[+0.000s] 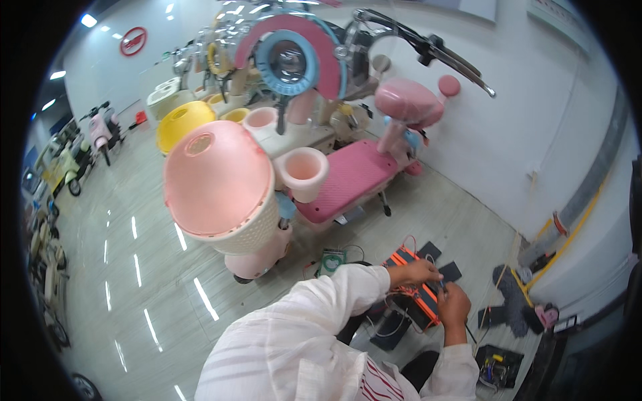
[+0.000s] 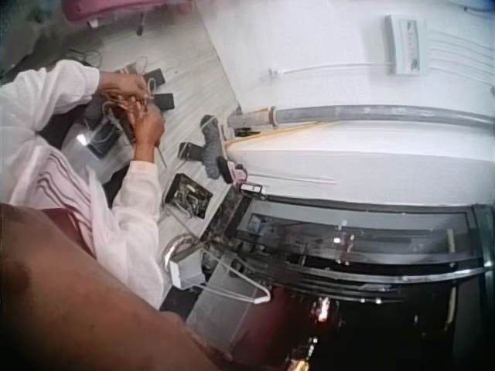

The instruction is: The person uses a screwdriver to tighten screws on an orange and black battery pack while sitting on the floor. They adjust wires and reposition the pack to access different terminals.

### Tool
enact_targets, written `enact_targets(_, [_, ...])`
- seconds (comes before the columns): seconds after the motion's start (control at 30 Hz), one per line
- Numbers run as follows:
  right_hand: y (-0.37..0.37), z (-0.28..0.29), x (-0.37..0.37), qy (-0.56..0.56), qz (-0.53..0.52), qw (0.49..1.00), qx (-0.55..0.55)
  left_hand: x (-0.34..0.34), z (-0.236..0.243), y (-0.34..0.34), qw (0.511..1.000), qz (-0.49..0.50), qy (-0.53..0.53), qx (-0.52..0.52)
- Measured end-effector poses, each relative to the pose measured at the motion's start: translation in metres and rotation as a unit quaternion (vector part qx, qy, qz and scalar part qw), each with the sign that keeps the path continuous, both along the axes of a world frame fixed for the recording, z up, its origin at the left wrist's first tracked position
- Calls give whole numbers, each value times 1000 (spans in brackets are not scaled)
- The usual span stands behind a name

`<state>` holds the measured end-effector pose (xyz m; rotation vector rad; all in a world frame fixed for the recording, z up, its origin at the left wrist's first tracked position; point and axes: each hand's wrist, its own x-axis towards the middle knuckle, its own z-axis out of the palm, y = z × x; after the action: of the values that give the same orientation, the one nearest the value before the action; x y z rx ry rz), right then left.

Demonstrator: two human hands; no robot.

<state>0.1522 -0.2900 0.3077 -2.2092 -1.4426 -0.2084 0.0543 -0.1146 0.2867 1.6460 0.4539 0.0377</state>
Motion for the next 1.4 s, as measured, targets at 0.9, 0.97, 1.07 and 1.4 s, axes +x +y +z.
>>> enact_targets(0.9, [97, -56, 156, 214, -121, 968, 45, 110, -184, 167, 961, 170, 131, -174])
enact_targets(0.97, [105, -78, 160, 301, -100, 946, 73, 116, -202, 157, 961, 162, 127, -184])
enact_targets(1.07, [110, -107, 171, 340, -65, 936, 59, 123, -233, 158, 959, 140, 132, -208])
enact_targets(1.4, [130, -123, 182, 353, -30, 928, 117, 128, -240, 153, 957, 129, 113, -233])
